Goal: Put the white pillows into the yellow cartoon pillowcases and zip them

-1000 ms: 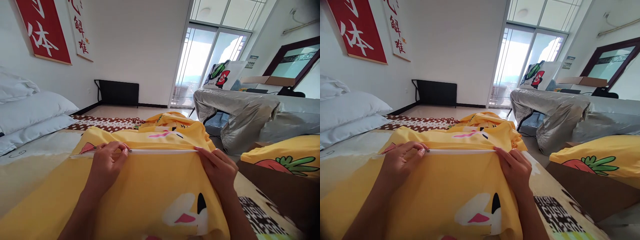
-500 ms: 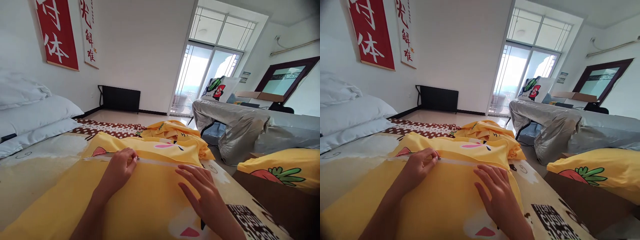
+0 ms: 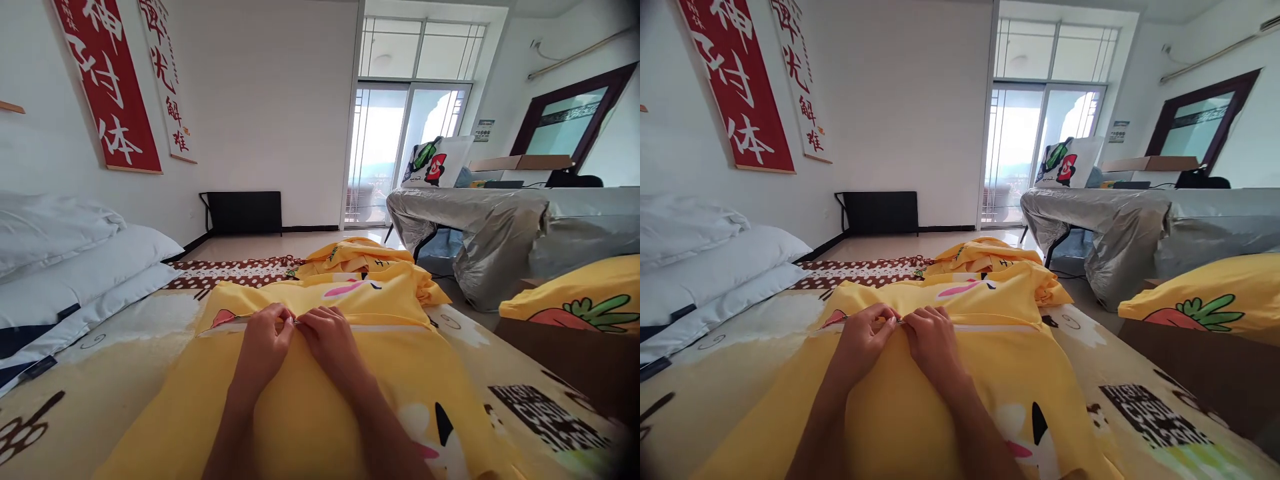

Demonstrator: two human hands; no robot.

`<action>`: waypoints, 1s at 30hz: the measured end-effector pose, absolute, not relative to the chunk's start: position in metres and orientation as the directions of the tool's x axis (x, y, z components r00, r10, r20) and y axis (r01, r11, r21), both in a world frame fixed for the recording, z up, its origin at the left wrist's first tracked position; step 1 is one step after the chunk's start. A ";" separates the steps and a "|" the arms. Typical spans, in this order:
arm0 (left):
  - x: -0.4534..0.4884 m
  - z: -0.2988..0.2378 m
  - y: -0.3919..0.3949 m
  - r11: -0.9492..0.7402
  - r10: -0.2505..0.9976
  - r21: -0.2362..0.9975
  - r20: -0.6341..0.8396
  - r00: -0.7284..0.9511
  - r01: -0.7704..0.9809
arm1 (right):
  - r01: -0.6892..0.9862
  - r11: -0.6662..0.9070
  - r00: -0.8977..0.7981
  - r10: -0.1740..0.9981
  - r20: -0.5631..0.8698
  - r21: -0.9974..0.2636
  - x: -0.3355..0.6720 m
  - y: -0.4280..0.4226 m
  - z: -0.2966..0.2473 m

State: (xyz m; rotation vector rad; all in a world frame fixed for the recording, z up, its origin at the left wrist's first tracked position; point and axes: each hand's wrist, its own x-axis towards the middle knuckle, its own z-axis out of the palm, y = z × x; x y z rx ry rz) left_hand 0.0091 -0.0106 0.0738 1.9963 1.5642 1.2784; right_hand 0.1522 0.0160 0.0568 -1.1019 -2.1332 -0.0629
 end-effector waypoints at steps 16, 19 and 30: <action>-0.012 0.086 -0.019 -0.369 0.906 0.439 0.367 0.211 0.819 | 0.568 0.805 -0.306 0.398 0.865 -0.169 0.153 0.008 0.045; -0.026 0.072 -0.018 -0.354 0.895 0.454 0.418 0.155 0.818 | 0.586 0.801 -0.321 0.369 0.872 -0.124 0.153 0.007 0.045; -0.055 0.060 -0.026 -0.411 0.834 0.465 0.540 0.117 0.785 | 0.623 0.777 -0.405 0.418 0.813 -0.089 0.123 -0.007 0.050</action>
